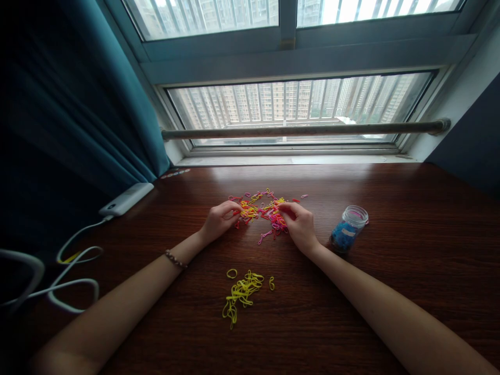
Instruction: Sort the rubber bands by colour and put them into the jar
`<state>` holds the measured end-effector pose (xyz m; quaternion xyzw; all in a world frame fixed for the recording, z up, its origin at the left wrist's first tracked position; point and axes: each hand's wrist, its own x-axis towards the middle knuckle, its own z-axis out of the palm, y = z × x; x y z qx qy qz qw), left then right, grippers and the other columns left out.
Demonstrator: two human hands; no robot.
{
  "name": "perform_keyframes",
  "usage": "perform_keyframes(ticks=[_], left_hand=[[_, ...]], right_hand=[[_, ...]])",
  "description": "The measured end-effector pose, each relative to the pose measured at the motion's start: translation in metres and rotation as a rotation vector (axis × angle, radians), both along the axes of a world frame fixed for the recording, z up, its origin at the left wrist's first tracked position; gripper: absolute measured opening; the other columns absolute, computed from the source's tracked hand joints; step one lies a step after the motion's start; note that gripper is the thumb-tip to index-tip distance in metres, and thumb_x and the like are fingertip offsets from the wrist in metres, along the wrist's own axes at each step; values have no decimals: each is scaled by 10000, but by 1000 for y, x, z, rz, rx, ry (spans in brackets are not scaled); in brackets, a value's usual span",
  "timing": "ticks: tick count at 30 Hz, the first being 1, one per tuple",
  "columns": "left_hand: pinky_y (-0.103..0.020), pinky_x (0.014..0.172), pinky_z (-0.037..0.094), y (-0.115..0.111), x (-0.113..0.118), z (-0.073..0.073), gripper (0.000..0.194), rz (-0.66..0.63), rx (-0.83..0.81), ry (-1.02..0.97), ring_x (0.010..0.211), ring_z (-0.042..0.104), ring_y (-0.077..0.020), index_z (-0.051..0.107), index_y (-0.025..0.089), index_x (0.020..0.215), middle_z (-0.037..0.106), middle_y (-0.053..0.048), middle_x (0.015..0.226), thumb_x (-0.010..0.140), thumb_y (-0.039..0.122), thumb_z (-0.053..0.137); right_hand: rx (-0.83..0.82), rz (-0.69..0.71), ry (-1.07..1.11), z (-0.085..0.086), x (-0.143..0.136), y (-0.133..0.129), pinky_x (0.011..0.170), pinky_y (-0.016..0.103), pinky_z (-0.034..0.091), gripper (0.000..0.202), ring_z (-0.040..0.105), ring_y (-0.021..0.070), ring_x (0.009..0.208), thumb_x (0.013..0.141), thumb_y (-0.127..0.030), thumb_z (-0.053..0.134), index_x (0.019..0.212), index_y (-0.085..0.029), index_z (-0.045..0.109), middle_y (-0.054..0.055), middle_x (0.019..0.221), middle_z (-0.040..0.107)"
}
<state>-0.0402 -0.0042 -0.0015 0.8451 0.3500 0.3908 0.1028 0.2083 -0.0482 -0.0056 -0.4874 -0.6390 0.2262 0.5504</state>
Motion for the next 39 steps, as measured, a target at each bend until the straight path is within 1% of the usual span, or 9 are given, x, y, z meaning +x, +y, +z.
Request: perform_keyframes(ticks=[8, 16, 21, 25, 27, 29, 33, 35, 39], left_hand=[[-294, 791, 460, -1, 0, -1, 103, 7, -4, 18, 824, 586, -167, 604, 167, 848, 636, -58, 852, 780, 164, 528], [-256, 696, 453, -1, 1, -2, 95, 41, -14, 35, 719, 562, -140, 582, 159, 779, 613, -39, 762, 804, 223, 517], [-231, 649, 440, 0, 0, -3, 145, 42, -42, 48, 691, 557, -129, 585, 154, 785, 621, -39, 760, 830, 250, 485], [-228, 652, 438, -1, 0, -1, 183, 45, -58, 65, 693, 562, -129, 591, 149, 775, 630, -47, 768, 845, 257, 460], [-222, 641, 433, -1, 0, 0, 195, 47, -62, 66, 677, 558, -125, 592, 148, 764, 628, -45, 755, 847, 258, 454], [-216, 626, 426, -1, 1, 1, 202, 41, -71, 58, 655, 548, -119, 593, 145, 755, 622, -41, 734, 846, 258, 452], [-197, 542, 383, -5, 4, 4, 237, -1, -131, 40, 546, 478, -93, 593, 128, 718, 574, -16, 622, 844, 271, 451], [-188, 498, 347, -11, 8, 7, 253, -57, -186, 46, 504, 431, -80, 597, 116, 708, 541, -2, 573, 841, 275, 453], [-181, 450, 291, -32, 22, 17, 244, -295, -276, 135, 461, 367, -64, 598, 112, 675, 486, 14, 513, 821, 263, 476]], right_hand=[[-75, -10, 9, -3, 0, 1, 669, 286, 486, 195, 624, 173, 712, 776, -312, 547, 868, -172, 647, 49, 848, 674], [-38, -38, 34, 6, -1, -3, 702, 295, 470, 192, 610, 183, 753, 762, -331, 577, 833, -174, 661, 51, 824, 671], [-117, 248, 96, 16, -20, -25, 601, 248, 474, 189, 589, 144, 652, 769, -346, 582, 802, -168, 639, 37, 737, 650], [-32, 616, -166, 26, -35, -49, 605, 232, 448, 168, 543, 108, 579, 772, -321, 593, 738, -168, 652, 14, 639, 627], [31, 715, -252, 28, -37, -53, 660, 242, 445, 164, 548, 109, 601, 781, -317, 587, 750, -174, 662, 17, 654, 638], [45, 620, -245, 27, -34, -50, 657, 242, 439, 184, 556, 118, 622, 801, -321, 558, 762, -176, 664, 28, 682, 647], [-29, 80, -44, 20, -15, -26, 581, 227, 412, 272, 561, 132, 622, 851, -356, 459, 801, -160, 640, 42, 721, 646], [-66, -123, -16, 16, -5, -12, 549, 227, 389, 312, 545, 132, 571, 861, -383, 420, 809, -159, 630, 31, 677, 635], [-144, -274, -157, 12, 6, -1, 533, 228, 348, 365, 531, 131, 507, 875, -410, 355, 810, -187, 636, -3, 575, 618]])
